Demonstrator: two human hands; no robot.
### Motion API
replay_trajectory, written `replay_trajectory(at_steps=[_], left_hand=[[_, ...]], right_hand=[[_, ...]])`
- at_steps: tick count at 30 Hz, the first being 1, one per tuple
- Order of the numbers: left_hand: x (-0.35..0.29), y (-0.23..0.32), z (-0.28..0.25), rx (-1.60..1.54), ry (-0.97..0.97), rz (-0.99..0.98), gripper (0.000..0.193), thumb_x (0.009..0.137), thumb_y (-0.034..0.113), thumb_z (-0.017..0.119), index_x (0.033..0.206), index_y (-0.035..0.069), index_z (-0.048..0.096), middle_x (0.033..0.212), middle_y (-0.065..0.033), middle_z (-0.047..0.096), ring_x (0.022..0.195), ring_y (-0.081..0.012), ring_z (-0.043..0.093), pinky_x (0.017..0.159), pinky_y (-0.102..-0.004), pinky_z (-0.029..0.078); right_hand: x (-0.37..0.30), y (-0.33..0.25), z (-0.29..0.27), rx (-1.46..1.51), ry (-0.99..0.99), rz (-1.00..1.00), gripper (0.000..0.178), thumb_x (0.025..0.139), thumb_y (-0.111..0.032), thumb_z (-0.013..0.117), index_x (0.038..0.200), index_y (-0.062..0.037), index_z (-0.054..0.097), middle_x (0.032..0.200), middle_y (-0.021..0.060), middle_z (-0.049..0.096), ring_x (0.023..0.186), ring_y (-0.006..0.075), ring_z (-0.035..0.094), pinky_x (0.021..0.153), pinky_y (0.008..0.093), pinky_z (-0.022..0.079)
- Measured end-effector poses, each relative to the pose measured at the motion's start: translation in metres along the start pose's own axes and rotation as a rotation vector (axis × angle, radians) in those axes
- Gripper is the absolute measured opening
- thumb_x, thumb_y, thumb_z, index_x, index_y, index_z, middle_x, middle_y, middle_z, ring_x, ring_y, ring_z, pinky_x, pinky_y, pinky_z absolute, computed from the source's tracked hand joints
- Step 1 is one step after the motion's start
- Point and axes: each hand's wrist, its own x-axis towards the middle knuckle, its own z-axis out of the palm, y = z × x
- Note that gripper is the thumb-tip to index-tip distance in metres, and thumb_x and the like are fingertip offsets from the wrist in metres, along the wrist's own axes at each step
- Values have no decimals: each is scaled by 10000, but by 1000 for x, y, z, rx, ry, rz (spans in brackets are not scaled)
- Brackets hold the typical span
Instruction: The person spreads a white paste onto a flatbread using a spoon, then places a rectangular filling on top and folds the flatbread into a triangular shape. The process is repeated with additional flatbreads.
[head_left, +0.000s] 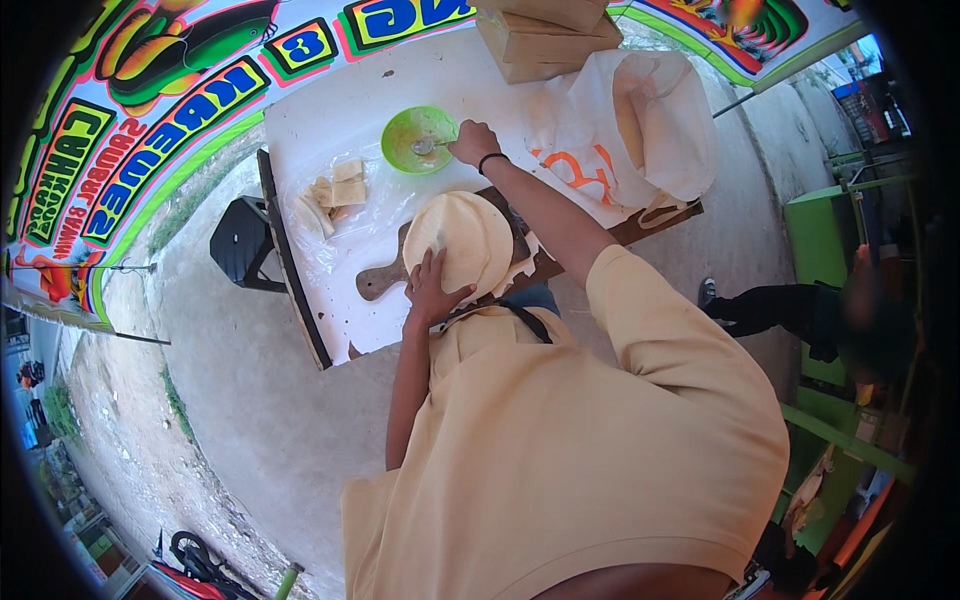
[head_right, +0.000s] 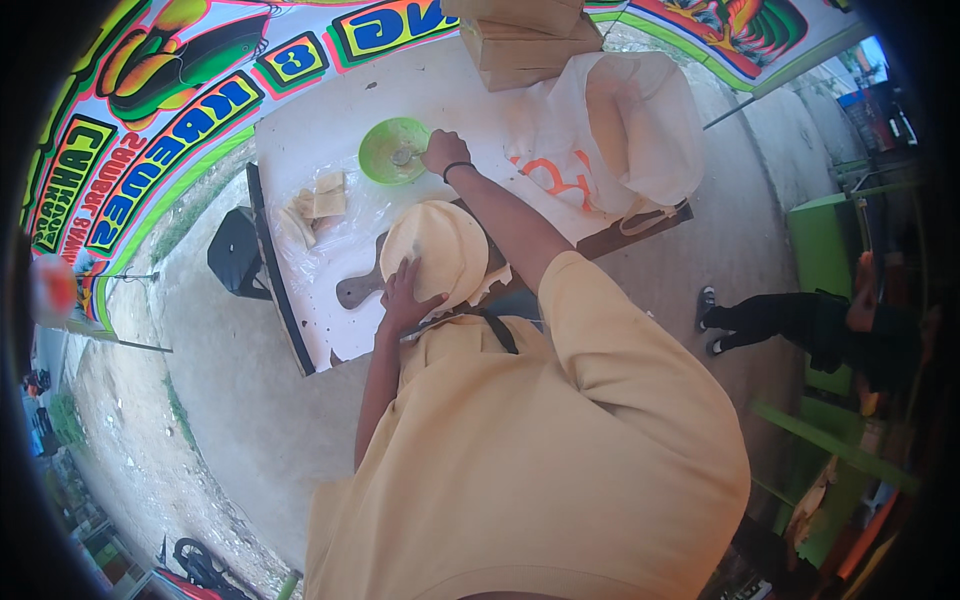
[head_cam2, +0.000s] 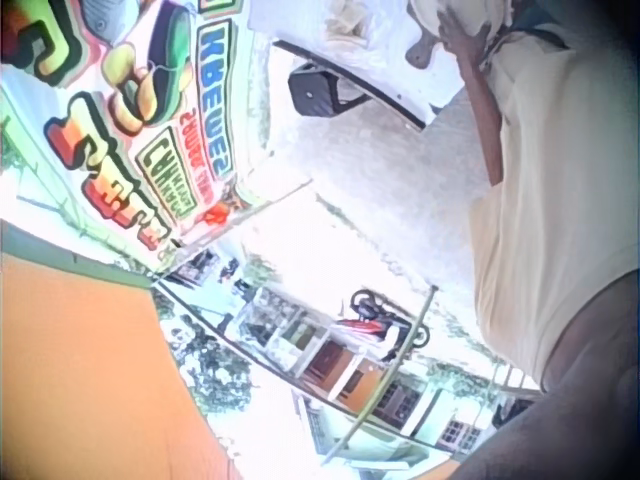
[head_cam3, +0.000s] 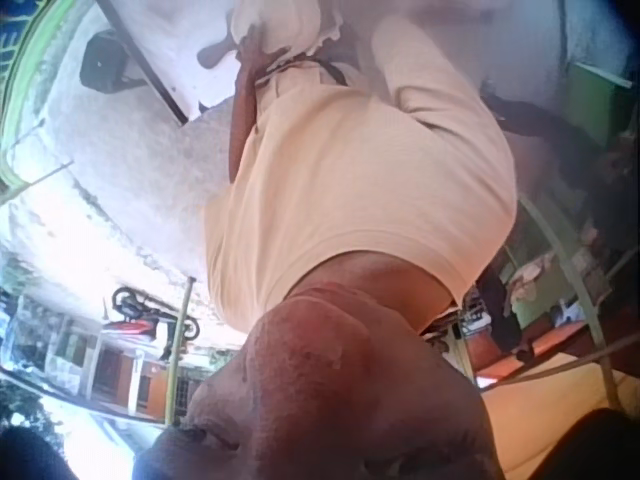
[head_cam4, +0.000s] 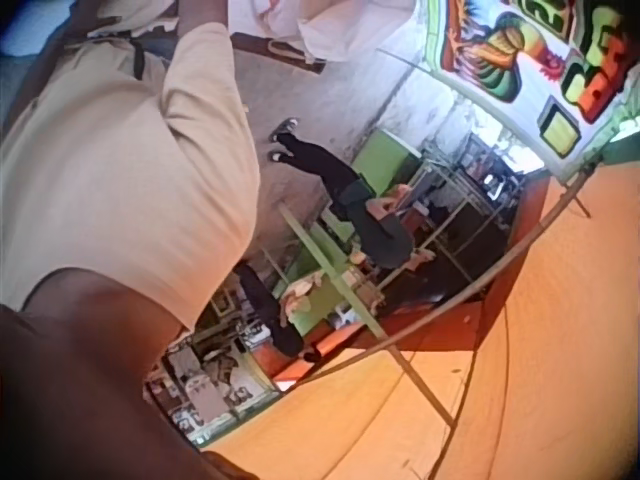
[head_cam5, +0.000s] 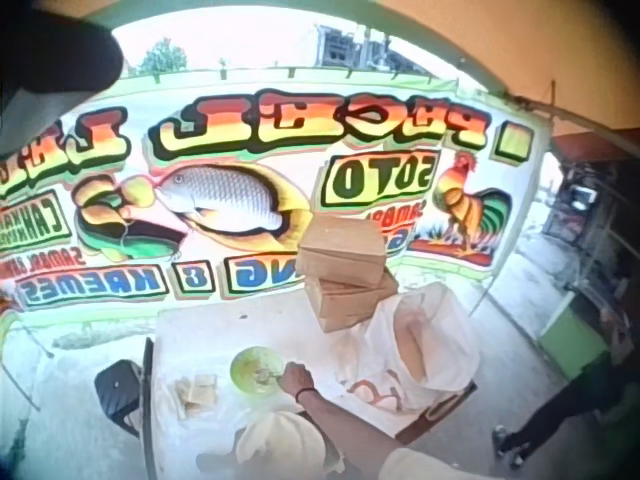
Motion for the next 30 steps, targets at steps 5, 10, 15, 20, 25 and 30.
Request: replay_trajectory(at_steps=[5, 10, 15, 20, 25, 30], left_hand=[[-2, -9, -4, -82, 3, 31, 969, 685, 582, 740, 1482, 233, 314, 1581, -83, 162, 1419, -386, 168, 1099, -589, 155], [-1, -11, -6, -96, -18, 23, 954, 689, 576, 738, 1474, 225, 327, 1577, -87, 174, 1416, -389, 171, 1097, -587, 160], [-1, -13, -4, -83, -38, 43, 922, 726, 543, 728, 1479, 220, 306, 1572, -106, 184, 1409, -410, 182, 1084, -614, 176], [1, -15, -6, -88, -29, 44, 908, 726, 550, 720, 1474, 220, 323, 1574, -83, 186, 1412, -395, 182, 1095, -593, 161], [-1, -13, -8, -94, -36, 42, 906, 726, 535, 726, 1475, 223, 323, 1573, -71, 192, 1409, -383, 192, 1097, -579, 164], [2, -16, -4, -136, 43, 64, 896, 728, 501, 742, 1476, 249, 318, 1558, -81, 221, 1394, -374, 227, 1077, -583, 194]], right_hand=[[-12, -20, 3, 2, 105, -134, 255, 819, -164, 595, 994, 14, 646, 1053, 278, 624, 996, 402, 632, 852, 453, 522], [-14, -24, 6, -6, 117, -215, 243, 834, -155, 562, 974, 26, 643, 1002, 297, 624, 952, 424, 630, 842, 471, 517], [-3, -12, 37, 140, 174, -202, 239, 872, -159, 518, 913, 24, 666, 865, 274, 655, 858, 431, 638, 810, 497, 513], [0, 7, 36, 229, 84, -276, 246, 890, -169, 518, 958, 1, 682, 793, 209, 665, 761, 317, 664, 738, 425, 533], [-16, 22, 8, 787, -135, 70, 253, 941, -197, 521, 1015, 1, 660, 674, 3, 543, 566, 103, 522, 654, 293, 518], [-55, 51, -32, 1032, -201, -30, 267, 951, -166, 503, 1103, 32, 601, 689, -7, 491, 596, 102, 505, 641, 267, 520]])
